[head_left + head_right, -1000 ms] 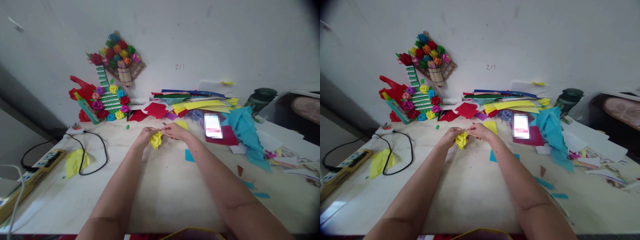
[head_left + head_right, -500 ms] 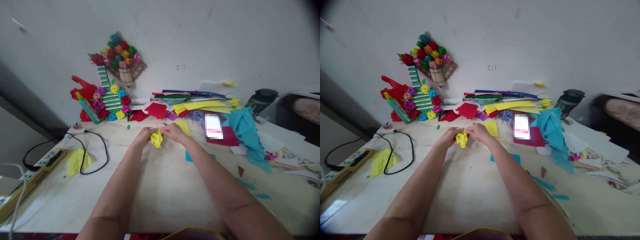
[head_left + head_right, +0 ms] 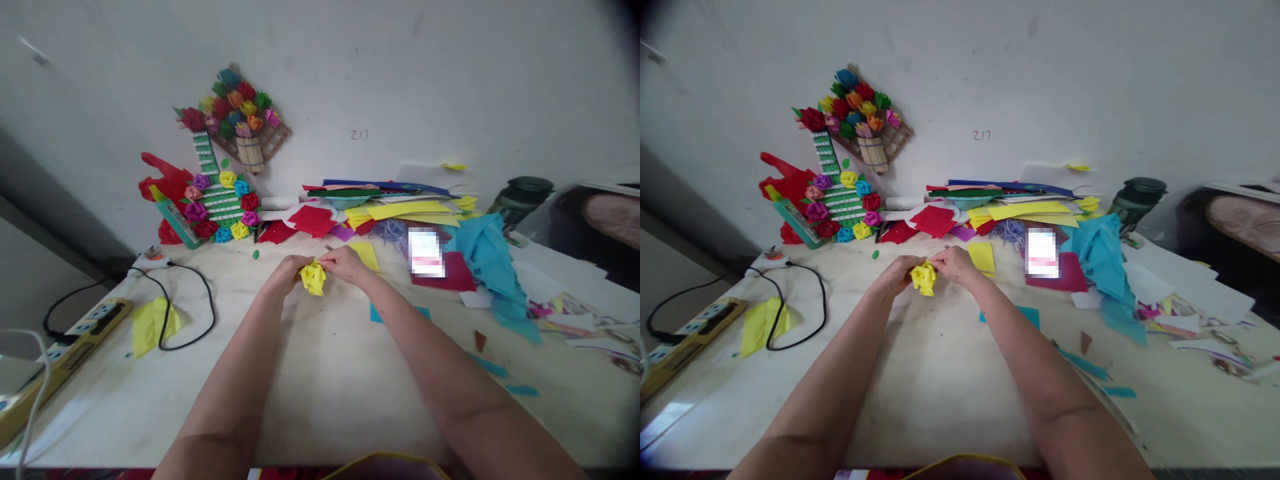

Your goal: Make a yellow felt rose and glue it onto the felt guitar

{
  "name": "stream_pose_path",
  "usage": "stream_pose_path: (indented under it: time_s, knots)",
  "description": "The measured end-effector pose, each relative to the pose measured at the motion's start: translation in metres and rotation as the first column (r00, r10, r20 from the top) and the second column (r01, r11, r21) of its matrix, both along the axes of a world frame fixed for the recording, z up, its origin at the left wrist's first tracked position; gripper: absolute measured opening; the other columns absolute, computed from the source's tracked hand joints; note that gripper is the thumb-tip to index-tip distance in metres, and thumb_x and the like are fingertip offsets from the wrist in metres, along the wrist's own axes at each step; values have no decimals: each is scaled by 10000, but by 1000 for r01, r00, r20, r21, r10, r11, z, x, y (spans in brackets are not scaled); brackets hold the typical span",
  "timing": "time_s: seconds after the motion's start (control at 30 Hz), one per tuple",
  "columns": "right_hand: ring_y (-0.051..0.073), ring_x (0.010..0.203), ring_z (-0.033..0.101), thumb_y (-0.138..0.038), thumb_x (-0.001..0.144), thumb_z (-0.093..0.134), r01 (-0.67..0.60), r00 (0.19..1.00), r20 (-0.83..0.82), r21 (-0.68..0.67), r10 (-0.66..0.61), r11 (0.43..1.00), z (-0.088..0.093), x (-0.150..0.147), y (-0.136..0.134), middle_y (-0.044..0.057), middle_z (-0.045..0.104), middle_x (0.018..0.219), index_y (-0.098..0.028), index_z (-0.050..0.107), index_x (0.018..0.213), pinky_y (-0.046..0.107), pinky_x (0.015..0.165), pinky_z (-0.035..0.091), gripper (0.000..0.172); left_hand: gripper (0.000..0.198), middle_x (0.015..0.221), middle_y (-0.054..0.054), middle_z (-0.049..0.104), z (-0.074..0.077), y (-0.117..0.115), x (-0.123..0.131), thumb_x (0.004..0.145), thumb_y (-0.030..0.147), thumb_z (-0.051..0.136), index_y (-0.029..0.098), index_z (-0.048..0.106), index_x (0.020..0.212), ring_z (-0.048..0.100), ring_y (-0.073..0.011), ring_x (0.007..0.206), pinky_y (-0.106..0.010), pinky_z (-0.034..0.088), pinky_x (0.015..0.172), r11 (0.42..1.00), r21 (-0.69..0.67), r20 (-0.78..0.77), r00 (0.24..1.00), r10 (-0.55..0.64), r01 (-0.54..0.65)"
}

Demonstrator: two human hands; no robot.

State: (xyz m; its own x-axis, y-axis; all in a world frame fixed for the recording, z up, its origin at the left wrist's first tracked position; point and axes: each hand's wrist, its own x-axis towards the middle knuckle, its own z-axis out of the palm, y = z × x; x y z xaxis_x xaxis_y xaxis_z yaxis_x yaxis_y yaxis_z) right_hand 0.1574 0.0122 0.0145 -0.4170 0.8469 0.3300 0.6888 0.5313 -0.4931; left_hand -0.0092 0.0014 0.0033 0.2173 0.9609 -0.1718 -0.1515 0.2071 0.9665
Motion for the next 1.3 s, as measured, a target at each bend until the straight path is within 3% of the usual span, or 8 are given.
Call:
stream_pose_path:
  time_s: [0.2, 0.47, 0.57, 0.7, 0.8, 0.9, 1.1, 1.3]
  knots:
    - [133, 692, 588, -268, 718, 551, -16, 990, -141, -53, 8, 998, -8, 0, 6, 8, 688, 764, -214, 705, 825, 216, 615, 420, 196, 201, 528, -28, 566, 2, -1, -1, 583, 285, 665, 93, 607, 599, 520, -113, 494, -226, 366, 489, 999, 23, -11, 1000, 25, -24]
    - [117, 655, 575, -192, 735, 504, -261, 896, -426, -270, 128, 927, -9, -2, 6, 46, 659, 748, -129, 676, 906, 239, 635, 455, 251, 166, 508, -29, 563, 6, -1, -2, 570, 252, 643, 98, 584, 552, 499, -109, 454, -224, 345, 459, 997, 65, -56, 997, 47, -43]
    - [100, 643, 553, -188, 744, 500, -290, 895, -427, -333, 131, 897, -5, 0, 4, 39, 646, 764, -140, 653, 977, 230, 630, 443, 284, 135, 512, -33, 575, 5, -2, -2, 569, 231, 620, 99, 593, 566, 503, -113, 456, -224, 346, 458, 997, 71, -75, 996, 43, -37]
    - [72, 504, 449, -235, 769, 483, -293, 933, -312, -372, 179, 881, -3, 6, 4, -22, 538, 539, -156, 622, 1051, 209, 530, 387, 324, 118, 514, -36, 581, 4, -2, -2, 561, 218, 608, 101, 598, 576, 506, -117, 457, -225, 348, 462, 998, 62, -77, 997, 18, -13]
    - [66, 484, 422, -229, 769, 477, -295, 938, -281, -346, 201, 891, -5, 8, 6, -41, 485, 490, -162, 617, 1062, 201, 513, 362, 332, 114, 518, -37, 584, 4, -2, -2, 548, 202, 610, 98, 609, 594, 515, -118, 468, -228, 363, 479, 999, 41, -48, 999, 2, 0]
    - [70, 490, 437, -247, 765, 484, -268, 944, -272, -296, 188, 917, -8, 6, 7, -25, 552, 550, -170, 633, 1040, 208, 523, 369, 322, 117, 517, -41, 585, 5, -2, -2, 533, 195, 620, 93, 610, 590, 516, -117, 466, -228, 372, 483, 1000, 22, -18, 1000, 10, -10]
    - [157, 745, 584, -288, 755, 515, -105, 985, -153, -129, 85, 986, -8, 3, 4, 13, 686, 830, -233, 679, 945, 247, 662, 420, 257, 184, 583, -64, 616, 5, -1, -3, 547, 219, 628, 73, 643, 658, 561, -145, 550, -239, 415, 524, 1000, -9, 23, 999, 26, -26]
    - [178, 816, 613, -283, 761, 517, -33, 995, -97, -51, 28, 998, -6, 1, 2, 2, 686, 902, -280, 673, 953, 244, 669, 436, 247, 211, 645, -75, 633, 1, 2, -4, 591, 245, 614, 72, 648, 707, 577, -145, 577, -235, 424, 525, 998, -16, 33, 998, 53, -53]
